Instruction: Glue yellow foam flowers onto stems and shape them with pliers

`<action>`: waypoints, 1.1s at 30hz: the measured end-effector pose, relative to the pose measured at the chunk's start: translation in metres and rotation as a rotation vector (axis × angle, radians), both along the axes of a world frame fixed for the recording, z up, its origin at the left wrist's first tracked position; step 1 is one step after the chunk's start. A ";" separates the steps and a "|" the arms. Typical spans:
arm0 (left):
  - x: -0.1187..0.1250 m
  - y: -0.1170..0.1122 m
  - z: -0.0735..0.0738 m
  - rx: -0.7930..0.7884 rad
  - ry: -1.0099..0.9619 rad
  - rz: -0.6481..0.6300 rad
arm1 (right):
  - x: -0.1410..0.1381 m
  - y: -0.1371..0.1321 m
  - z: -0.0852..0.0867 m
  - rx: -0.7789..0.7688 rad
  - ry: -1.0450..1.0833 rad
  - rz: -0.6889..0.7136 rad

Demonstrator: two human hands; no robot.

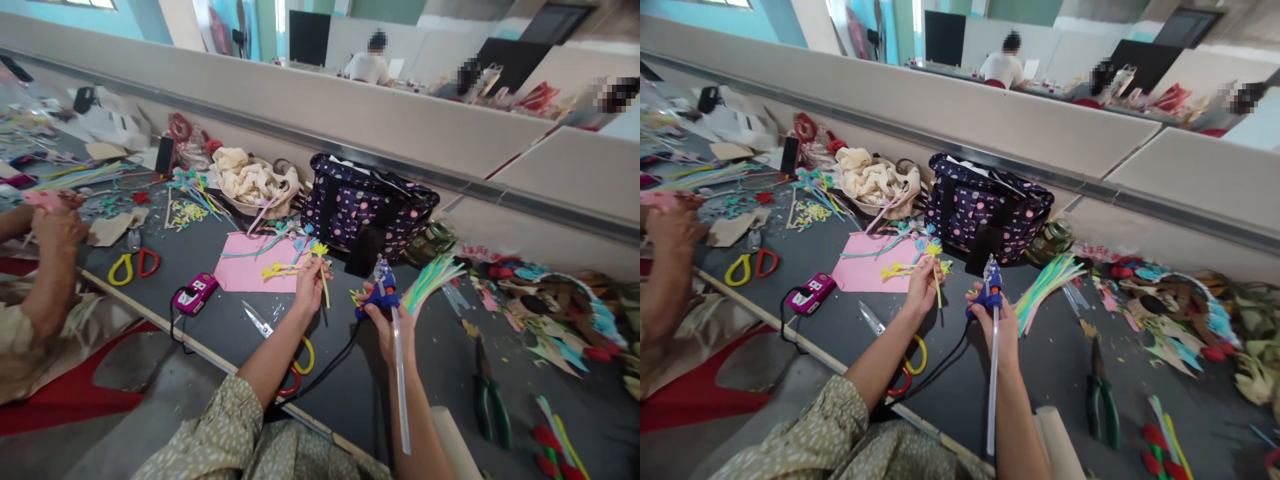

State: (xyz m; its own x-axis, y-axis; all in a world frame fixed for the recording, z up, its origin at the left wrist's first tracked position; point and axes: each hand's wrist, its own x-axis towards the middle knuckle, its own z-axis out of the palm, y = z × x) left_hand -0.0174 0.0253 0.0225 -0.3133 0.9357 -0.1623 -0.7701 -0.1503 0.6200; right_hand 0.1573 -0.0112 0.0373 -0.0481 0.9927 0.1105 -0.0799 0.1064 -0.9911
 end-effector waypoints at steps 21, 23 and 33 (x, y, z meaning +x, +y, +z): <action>-0.059 -0.100 0.067 -0.149 0.446 -0.080 | -0.064 0.005 0.030 0.527 -0.536 0.015; -0.054 -0.104 0.068 -0.187 0.499 -0.045 | -0.064 0.003 0.027 0.508 -0.542 0.021; -0.045 -0.112 0.071 -0.252 0.576 0.011 | -0.068 -0.011 0.014 0.407 -0.436 0.175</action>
